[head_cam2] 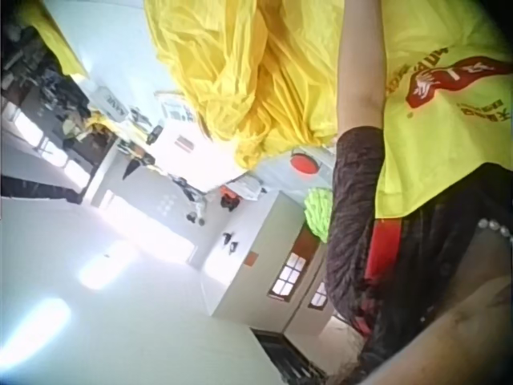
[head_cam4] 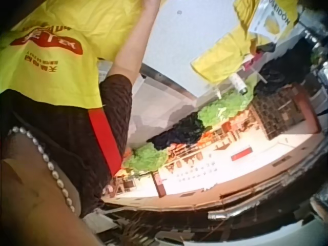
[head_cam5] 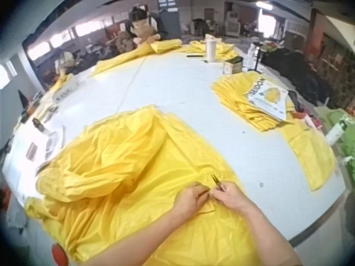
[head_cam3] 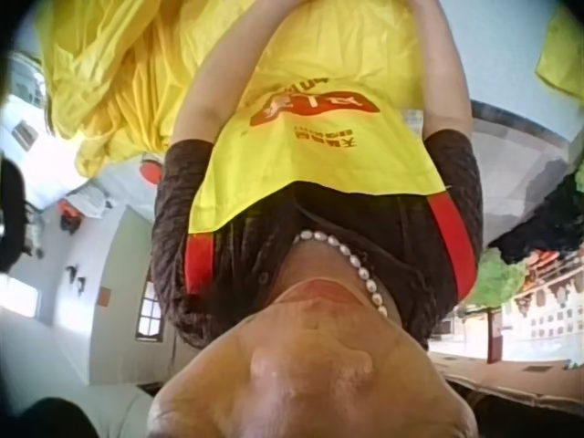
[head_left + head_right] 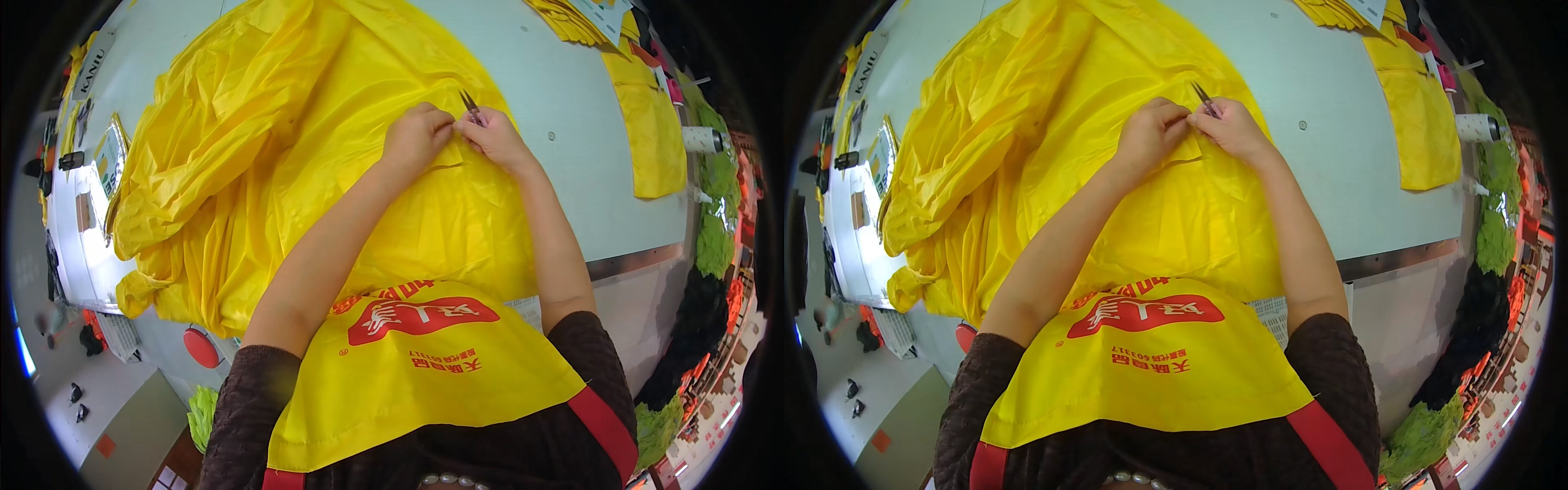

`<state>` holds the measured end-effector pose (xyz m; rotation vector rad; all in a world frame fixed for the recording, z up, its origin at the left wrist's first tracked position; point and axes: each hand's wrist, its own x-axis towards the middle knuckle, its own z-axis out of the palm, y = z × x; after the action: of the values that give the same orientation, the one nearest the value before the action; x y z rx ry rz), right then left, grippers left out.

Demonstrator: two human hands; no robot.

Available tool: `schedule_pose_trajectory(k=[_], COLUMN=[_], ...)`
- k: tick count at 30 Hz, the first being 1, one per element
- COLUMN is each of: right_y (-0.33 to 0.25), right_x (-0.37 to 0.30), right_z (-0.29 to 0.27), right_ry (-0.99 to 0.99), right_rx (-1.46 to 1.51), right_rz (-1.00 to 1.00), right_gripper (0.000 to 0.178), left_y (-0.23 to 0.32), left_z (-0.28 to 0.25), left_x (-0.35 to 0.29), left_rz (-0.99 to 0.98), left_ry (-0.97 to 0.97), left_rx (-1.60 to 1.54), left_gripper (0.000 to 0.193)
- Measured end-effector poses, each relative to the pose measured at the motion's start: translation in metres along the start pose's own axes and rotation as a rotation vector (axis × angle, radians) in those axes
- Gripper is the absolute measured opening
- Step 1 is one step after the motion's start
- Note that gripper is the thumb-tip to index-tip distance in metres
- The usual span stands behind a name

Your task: The person folds a yellow cloth on a table, then uses scissors to cut a section of the cloth. The person continues to fold and cut the cloth repeatedly.

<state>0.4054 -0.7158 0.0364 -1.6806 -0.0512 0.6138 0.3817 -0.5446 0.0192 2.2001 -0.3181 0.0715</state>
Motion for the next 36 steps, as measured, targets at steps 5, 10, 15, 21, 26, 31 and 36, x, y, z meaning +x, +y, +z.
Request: schedule_pose_trajectory(k=[5,10,15,21,26,31,36], right_y=[0.004,0.0,0.006,0.019,0.017,0.007,0.018], right_x=[-0.008,-0.028,-0.025,-0.01,-0.013,-0.044,-0.042], right_z=[-0.008,-0.007,0.0,0.0,-0.01,-0.015,0.014], right_ry=[0.163,0.169,0.178,0.227,0.385,0.164,0.077], right_rx=[-0.062,-0.755,-1.069,-1.073,-0.727,-0.799,-0.778], right_rz=[-0.014,-0.232,-0.371,-0.423,-0.247,-0.24,-0.657], right_gripper=[0.026,0.025,0.024,0.023,0.026,0.031,0.025], left_y=[-0.02,-0.025,-0.025,-0.028,-0.011,0.006,-0.005], left_z=[-0.002,-0.005,-0.005,-0.003,-0.036,-0.136,-0.228], left_x=[0.006,0.0,-0.001,-0.003,-0.037,-0.154,-0.284], left_rz=[-0.379,-0.455,-0.446,-0.41,-0.438,-0.556,-1.089], left_ry=[-0.015,0.007,-0.009,-0.043,-0.13,-0.713,-0.657], left_rx=[-0.49,-0.689,-0.779,-0.727,-0.764,-0.703,-0.754], left_gripper=[0.014,0.013,0.013,0.014,0.014,0.011,0.017])
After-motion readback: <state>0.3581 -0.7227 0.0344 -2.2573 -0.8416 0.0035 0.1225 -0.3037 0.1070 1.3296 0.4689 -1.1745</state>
